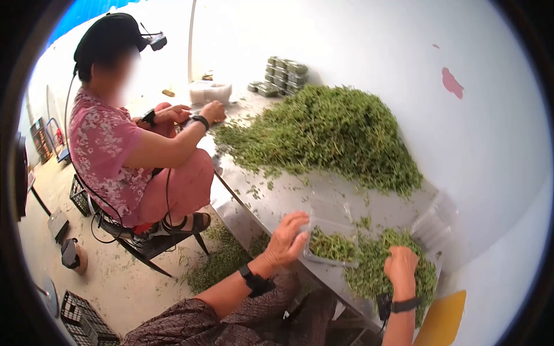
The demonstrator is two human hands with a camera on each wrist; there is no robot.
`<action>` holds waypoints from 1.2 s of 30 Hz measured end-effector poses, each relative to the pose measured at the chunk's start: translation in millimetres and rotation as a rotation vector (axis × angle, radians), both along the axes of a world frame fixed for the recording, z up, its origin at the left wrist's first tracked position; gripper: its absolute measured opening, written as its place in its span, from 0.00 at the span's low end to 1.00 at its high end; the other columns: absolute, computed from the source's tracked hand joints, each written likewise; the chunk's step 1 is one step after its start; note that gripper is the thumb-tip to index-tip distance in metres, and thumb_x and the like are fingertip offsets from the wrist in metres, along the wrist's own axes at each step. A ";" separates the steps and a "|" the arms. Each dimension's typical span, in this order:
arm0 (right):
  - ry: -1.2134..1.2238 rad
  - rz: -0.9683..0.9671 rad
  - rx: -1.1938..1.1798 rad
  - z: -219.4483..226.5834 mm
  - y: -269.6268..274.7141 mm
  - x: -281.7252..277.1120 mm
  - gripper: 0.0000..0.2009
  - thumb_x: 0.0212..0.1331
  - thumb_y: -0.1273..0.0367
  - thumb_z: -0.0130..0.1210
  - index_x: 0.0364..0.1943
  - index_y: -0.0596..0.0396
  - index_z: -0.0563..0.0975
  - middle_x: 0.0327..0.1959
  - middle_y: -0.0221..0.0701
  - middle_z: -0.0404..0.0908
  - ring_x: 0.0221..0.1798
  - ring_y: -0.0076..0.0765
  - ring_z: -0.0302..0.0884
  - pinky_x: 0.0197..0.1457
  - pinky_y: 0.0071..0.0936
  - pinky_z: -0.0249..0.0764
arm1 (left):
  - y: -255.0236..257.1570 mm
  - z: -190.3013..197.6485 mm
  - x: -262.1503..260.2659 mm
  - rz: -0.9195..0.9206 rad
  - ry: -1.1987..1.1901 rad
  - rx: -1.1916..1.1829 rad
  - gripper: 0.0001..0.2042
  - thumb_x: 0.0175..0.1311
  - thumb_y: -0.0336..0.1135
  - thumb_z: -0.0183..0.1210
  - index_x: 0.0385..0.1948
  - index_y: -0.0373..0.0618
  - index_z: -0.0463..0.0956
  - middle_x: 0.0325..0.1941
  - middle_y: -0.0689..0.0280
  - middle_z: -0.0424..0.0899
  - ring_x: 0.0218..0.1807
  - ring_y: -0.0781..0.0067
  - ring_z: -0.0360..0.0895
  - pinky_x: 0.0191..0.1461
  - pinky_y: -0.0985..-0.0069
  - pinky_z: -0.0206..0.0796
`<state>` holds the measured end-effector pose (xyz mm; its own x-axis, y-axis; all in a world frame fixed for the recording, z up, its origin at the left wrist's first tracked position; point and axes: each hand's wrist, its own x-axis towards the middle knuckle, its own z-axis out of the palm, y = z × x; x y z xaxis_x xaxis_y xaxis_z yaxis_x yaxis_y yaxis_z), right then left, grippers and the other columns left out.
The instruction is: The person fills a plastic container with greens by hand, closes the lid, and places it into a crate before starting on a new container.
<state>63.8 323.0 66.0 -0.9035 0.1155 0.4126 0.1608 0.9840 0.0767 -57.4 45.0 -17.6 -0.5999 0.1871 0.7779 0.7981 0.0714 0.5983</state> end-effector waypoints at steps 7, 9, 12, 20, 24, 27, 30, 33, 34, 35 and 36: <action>0.268 0.019 -0.320 43.1 -2.2 12.6 0.06 0.39 0.75 0.49 0.22 0.65 0.69 0.19 0.54 0.65 0.23 0.62 0.65 0.28 0.45 0.62 | -2.9 5.5 -0.4 -0.017 -0.042 -0.005 0.13 0.56 0.29 0.51 0.43 0.34 0.70 0.50 0.49 0.73 0.55 0.47 0.68 0.60 0.61 0.59; 0.253 -0.058 -0.550 46.3 2.0 17.6 0.06 0.42 0.76 0.48 0.24 0.67 0.70 0.18 0.52 0.66 0.19 0.54 0.66 0.26 0.42 0.62 | -1.3 2.1 -4.1 -0.002 -0.016 -0.010 0.12 0.57 0.29 0.51 0.42 0.35 0.71 0.50 0.50 0.73 0.55 0.49 0.69 0.60 0.63 0.60; 0.288 -0.103 -0.843 54.2 -14.2 29.5 0.08 0.47 0.76 0.49 0.29 0.69 0.73 0.16 0.43 0.71 0.17 0.38 0.70 0.21 0.32 0.65 | -2.1 6.1 -2.6 -0.006 -0.057 -0.002 0.12 0.59 0.30 0.50 0.42 0.35 0.71 0.51 0.51 0.73 0.55 0.51 0.69 0.59 0.64 0.60; 0.328 0.039 -1.277 58.3 -13.6 42.3 0.19 0.51 0.77 0.51 0.48 0.78 0.70 0.17 0.28 0.74 0.17 0.17 0.72 0.16 0.14 0.68 | -5.8 28.5 10.0 0.042 0.016 -0.024 0.12 0.60 0.31 0.52 0.43 0.37 0.73 0.51 0.53 0.74 0.56 0.51 0.69 0.60 0.61 0.60; 0.311 0.096 -1.392 53.7 -15.0 43.4 0.20 0.51 0.77 0.52 0.49 0.78 0.69 0.16 0.28 0.74 0.16 0.18 0.72 0.15 0.13 0.69 | -5.9 39.1 21.4 0.021 0.067 -0.057 0.12 0.61 0.32 0.51 0.44 0.38 0.74 0.53 0.53 0.74 0.60 0.52 0.68 0.62 0.61 0.59; 0.315 0.136 -1.430 54.1 -27.5 43.5 0.17 0.52 0.76 0.51 0.46 0.76 0.72 0.15 0.29 0.75 0.16 0.18 0.73 0.16 0.14 0.68 | 1.7 55.1 32.4 -0.024 0.135 -0.074 0.13 0.62 0.30 0.51 0.46 0.40 0.74 0.55 0.54 0.74 0.61 0.54 0.67 0.64 0.60 0.58; 0.277 0.181 -1.442 51.1 -41.1 36.3 0.14 0.51 0.77 0.52 0.41 0.75 0.74 0.16 0.29 0.75 0.16 0.18 0.73 0.15 0.14 0.69 | 14.9 77.6 46.3 -0.047 0.239 -0.112 0.14 0.58 0.26 0.53 0.47 0.41 0.75 0.56 0.55 0.73 0.62 0.55 0.66 0.66 0.59 0.55; 0.164 0.158 -1.381 48.6 -51.7 30.3 0.13 0.50 0.77 0.52 0.40 0.72 0.76 0.15 0.28 0.75 0.16 0.18 0.73 0.15 0.15 0.69 | 30.3 89.3 51.1 -0.064 0.355 -0.205 0.17 0.54 0.23 0.55 0.48 0.42 0.74 0.59 0.56 0.72 0.64 0.55 0.64 0.68 0.56 0.51; 0.137 0.161 -1.381 45.4 -54.2 28.7 0.12 0.50 0.77 0.52 0.40 0.68 0.77 0.15 0.28 0.75 0.15 0.18 0.73 0.16 0.15 0.68 | 34.9 91.2 50.3 -0.087 0.393 -0.266 0.19 0.52 0.23 0.56 0.49 0.42 0.74 0.60 0.58 0.70 0.65 0.55 0.62 0.69 0.53 0.48; 0.151 0.175 -1.359 44.1 -56.9 27.7 0.12 0.50 0.77 0.52 0.40 0.68 0.77 0.15 0.28 0.75 0.15 0.18 0.73 0.16 0.15 0.68 | 38.4 91.2 48.5 -0.080 0.413 -0.246 0.19 0.52 0.23 0.56 0.49 0.42 0.74 0.60 0.58 0.70 0.65 0.55 0.62 0.69 0.53 0.48; 0.110 0.196 -1.352 44.3 -59.2 26.3 0.14 0.50 0.76 0.52 0.42 0.67 0.77 0.18 0.31 0.78 0.16 0.19 0.74 0.17 0.15 0.69 | 43.2 88.8 46.7 -0.083 0.411 -0.343 0.19 0.54 0.24 0.55 0.50 0.45 0.73 0.62 0.58 0.68 0.67 0.56 0.60 0.70 0.52 0.44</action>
